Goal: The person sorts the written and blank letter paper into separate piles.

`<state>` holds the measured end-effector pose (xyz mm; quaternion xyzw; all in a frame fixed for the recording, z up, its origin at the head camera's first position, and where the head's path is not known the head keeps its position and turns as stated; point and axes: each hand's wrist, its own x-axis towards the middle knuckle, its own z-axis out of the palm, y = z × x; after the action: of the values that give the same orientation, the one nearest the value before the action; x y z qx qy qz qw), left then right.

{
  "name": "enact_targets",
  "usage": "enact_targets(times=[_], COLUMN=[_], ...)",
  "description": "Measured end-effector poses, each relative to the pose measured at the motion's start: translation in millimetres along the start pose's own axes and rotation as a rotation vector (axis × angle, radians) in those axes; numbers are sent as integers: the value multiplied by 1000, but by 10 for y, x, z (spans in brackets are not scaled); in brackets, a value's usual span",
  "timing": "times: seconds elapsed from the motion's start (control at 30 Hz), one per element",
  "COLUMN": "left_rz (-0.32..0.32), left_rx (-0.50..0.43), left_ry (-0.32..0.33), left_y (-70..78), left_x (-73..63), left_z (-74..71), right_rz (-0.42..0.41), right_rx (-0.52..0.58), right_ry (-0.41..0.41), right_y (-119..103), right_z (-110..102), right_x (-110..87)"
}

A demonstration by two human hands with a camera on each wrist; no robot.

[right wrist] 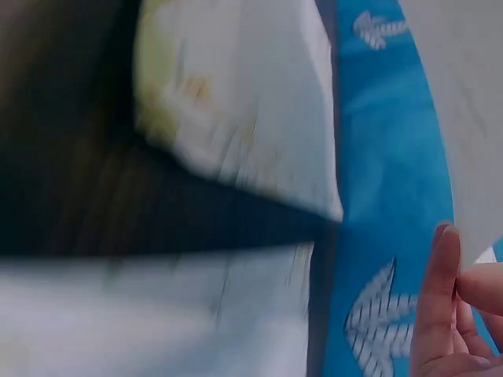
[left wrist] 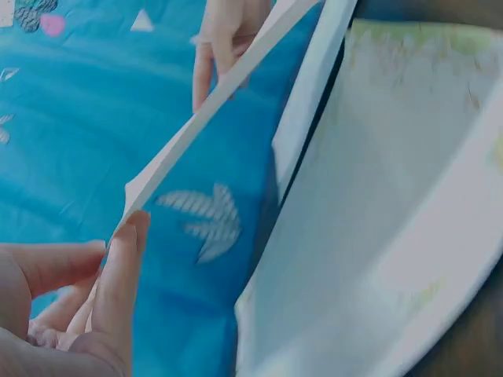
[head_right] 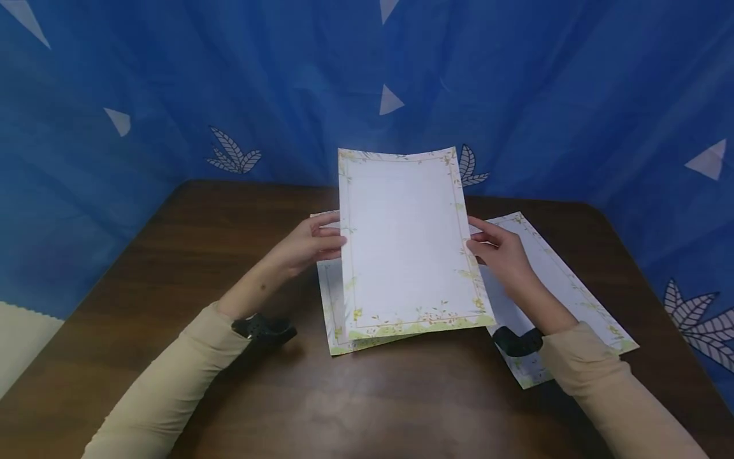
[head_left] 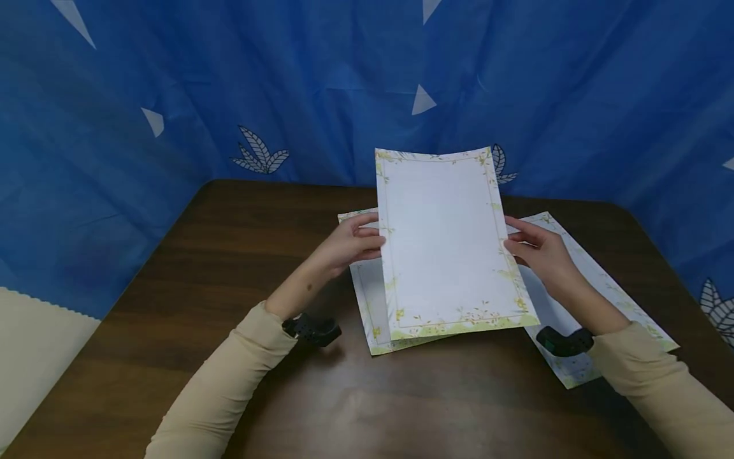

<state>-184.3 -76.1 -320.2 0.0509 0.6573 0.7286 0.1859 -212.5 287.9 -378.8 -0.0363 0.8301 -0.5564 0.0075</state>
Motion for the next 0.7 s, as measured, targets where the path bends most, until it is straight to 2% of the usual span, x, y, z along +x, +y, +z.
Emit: enact_targets(times=[0.1, 0.23, 0.37, 0.43, 0.6, 0.7], left_rz=[-32, -84, -112, -119, -148, -157], left_rx=[-15, -6, -5, -13, -78, -126], left_ry=[-2, 6, 15, 17, 23, 31], left_y=[-65, -141, -227, -279, -383, -453], left_x=[112, 255, 386, 446, 554, 606], left_z=[194, 456, 719, 848, 1162, 1337], right_rz=[19, 60, 57, 58, 59, 55], right_rx=[-25, -78, -109, -115, -115, -112], right_ry=[7, 15, 45, 35, 6, 13], right_y=[251, 416, 559, 480, 120, 133], right_z=[-276, -603, -881, -974, -1127, -1226], right_x=[32, 3, -41, -114, -326, -347])
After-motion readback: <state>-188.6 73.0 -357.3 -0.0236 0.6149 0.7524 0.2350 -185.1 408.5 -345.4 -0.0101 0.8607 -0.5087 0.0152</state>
